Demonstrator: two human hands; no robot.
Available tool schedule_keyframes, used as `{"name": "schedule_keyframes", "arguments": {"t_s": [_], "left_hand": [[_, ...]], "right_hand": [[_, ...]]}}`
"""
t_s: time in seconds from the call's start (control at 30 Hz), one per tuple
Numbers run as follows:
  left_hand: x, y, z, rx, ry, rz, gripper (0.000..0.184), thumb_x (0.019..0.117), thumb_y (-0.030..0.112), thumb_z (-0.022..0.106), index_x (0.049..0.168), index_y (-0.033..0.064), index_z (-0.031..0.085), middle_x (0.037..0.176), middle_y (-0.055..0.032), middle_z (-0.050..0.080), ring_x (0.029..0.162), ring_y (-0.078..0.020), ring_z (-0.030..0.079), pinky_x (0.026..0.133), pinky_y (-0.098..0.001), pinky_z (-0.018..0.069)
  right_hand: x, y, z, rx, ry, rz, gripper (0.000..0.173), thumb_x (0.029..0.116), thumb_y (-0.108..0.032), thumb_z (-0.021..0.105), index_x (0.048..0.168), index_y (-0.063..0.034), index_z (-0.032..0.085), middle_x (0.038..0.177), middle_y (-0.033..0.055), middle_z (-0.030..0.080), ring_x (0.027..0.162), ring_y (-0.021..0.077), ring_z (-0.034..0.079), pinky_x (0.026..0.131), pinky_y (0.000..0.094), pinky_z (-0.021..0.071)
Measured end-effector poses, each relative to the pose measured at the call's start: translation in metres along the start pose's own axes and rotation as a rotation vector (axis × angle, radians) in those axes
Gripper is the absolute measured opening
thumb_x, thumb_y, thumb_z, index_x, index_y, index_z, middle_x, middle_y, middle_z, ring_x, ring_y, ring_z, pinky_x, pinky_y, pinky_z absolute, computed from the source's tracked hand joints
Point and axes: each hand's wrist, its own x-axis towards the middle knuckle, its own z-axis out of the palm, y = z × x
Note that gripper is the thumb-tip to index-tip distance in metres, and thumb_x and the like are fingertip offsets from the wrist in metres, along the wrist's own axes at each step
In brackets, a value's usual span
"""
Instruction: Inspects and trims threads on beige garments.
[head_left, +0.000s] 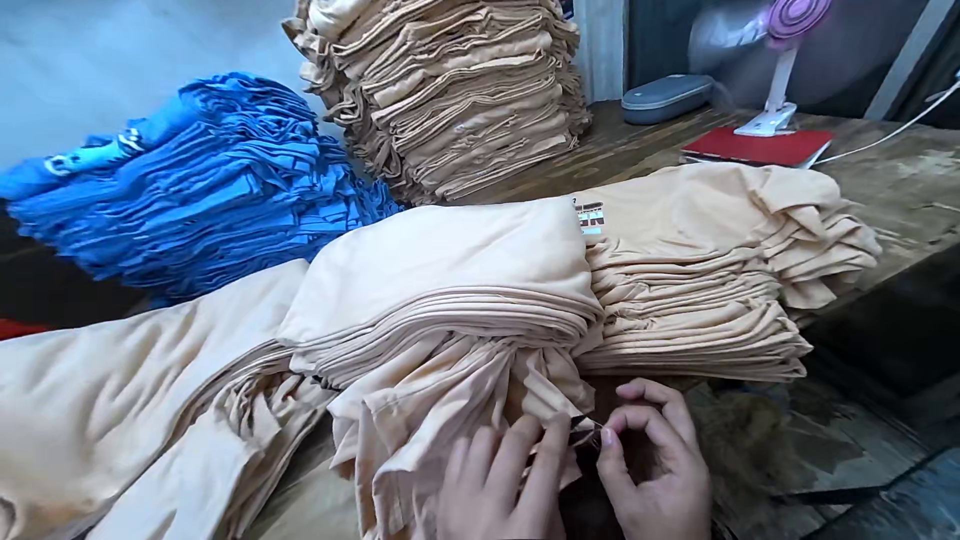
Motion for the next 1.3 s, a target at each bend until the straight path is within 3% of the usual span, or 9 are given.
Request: {"name": "schedule_keyframes", "arguments": {"t_s": [0.23,0.43,0.53,0.7,0.8,0.87,0.97,1.13,1.3], "left_hand": [[0.001,-0.004,0.011,-0.044,0.031,-0.050,0.021,0.0977,0.030,0.067,0.111,0.0176,0.077,0.099,-0.0041,0.071,0.085,-0.0187,0.064,0.073,-0.0365,0.0496],[-0.021,-0.018,0.019,-0.189,-0.047,-0.157,0.020,0.0809,0.011,0.068,0.099,0.0137,0.077,0.090,-0.0037,0.065,0.085,-0.0127,0.064,0.076,-0.0258,0.0555],[-0.010,-0.022,0.006,-0.418,-0.096,-0.170,0.019,0.0856,0.003,0.063,0.101,0.0105,0.073,0.107,-0.0045,0.070,0.104,-0.0108,0.066,0.090,-0.0264,0.0574],[0.011,-0.042,-0.003,-0.551,-0.132,-0.321,0.019,0.0925,0.003,0.059,0.106,0.0092,0.070,0.093,0.0048,0.070,0.075,-0.0013,0.064,0.064,-0.0197,0.0563],[0.018,-0.052,-0.001,-0.678,-0.146,-0.397,0.017,0.0958,0.006,0.059,0.109,0.0106,0.069,0.089,0.0047,0.070,0.071,-0.0049,0.064,0.059,-0.0208,0.0545],[0.020,-0.055,-0.001,-0.742,-0.158,-0.392,0.015,0.0970,0.009,0.059,0.109,0.0103,0.069,0.085,0.0037,0.068,0.067,-0.0061,0.061,0.056,-0.0205,0.0513],[0.025,-0.060,-0.004,-0.864,-0.192,-0.397,0.012,0.0998,0.011,0.061,0.108,0.0086,0.069,0.084,0.0009,0.068,0.068,-0.0076,0.061,0.057,-0.0199,0.0503],[0.028,-0.066,-0.005,-0.940,-0.192,-0.429,0.011,0.1004,0.011,0.061,0.108,0.0074,0.069,0.083,-0.0008,0.067,0.067,-0.0080,0.060,0.056,-0.0195,0.0493],[0.028,-0.066,-0.007,-0.974,-0.216,-0.439,0.019,0.0970,0.007,0.064,0.116,0.0055,0.066,0.085,-0.0026,0.069,0.069,-0.0105,0.063,0.059,-0.0215,0.0527]], "right_hand": [[0.000,0.008,-0.012,-0.050,-0.062,-0.123,0.010,0.0867,-0.027,0.068,0.086,-0.0173,0.066,0.114,0.0034,0.064,0.117,0.0124,0.059,0.100,0.0275,0.0506],[-0.006,0.020,-0.007,-0.047,-0.162,-0.255,0.043,0.0862,-0.029,0.080,0.125,-0.0203,0.064,0.121,0.0039,0.061,0.117,0.0132,0.060,0.100,0.0297,0.0542],[0.005,0.014,0.017,0.223,-0.133,-0.277,0.017,0.0909,-0.011,0.076,0.108,-0.0155,0.075,0.111,0.0042,0.071,0.106,0.0130,0.069,0.092,0.0282,0.0613],[0.032,0.009,0.034,0.675,-0.190,0.063,0.019,0.1036,-0.016,0.060,0.115,-0.0033,0.069,0.095,0.0022,0.068,0.073,0.0030,0.059,0.063,0.0193,0.0509],[0.031,0.010,0.024,0.139,-0.216,-0.295,0.048,0.0905,-0.051,0.075,0.130,-0.0258,0.064,0.122,-0.0024,0.059,0.108,0.0065,0.059,0.091,0.0255,0.0534],[0.026,0.011,0.021,0.005,-0.161,-0.420,0.023,0.0928,-0.030,0.074,0.115,-0.0280,0.074,0.110,-0.0023,0.068,0.104,0.0115,0.063,0.096,0.0372,0.0500],[0.024,0.015,0.019,0.222,-0.087,-0.164,0.018,0.1044,-0.022,0.060,0.097,-0.0132,0.073,0.091,-0.0013,0.070,0.089,0.0084,0.067,0.083,0.0271,0.0573],[0.015,0.010,0.026,-0.151,0.031,-0.433,0.046,0.0861,-0.053,0.077,0.121,-0.0302,0.059,0.123,-0.0078,0.054,0.118,0.0062,0.053,0.101,0.0270,0.0453],[0.023,0.008,0.030,-0.057,-0.062,-0.617,0.013,0.0976,-0.021,0.068,0.108,-0.0268,0.074,0.103,-0.0092,0.071,0.102,0.0083,0.061,0.103,0.0381,0.0408]]}}
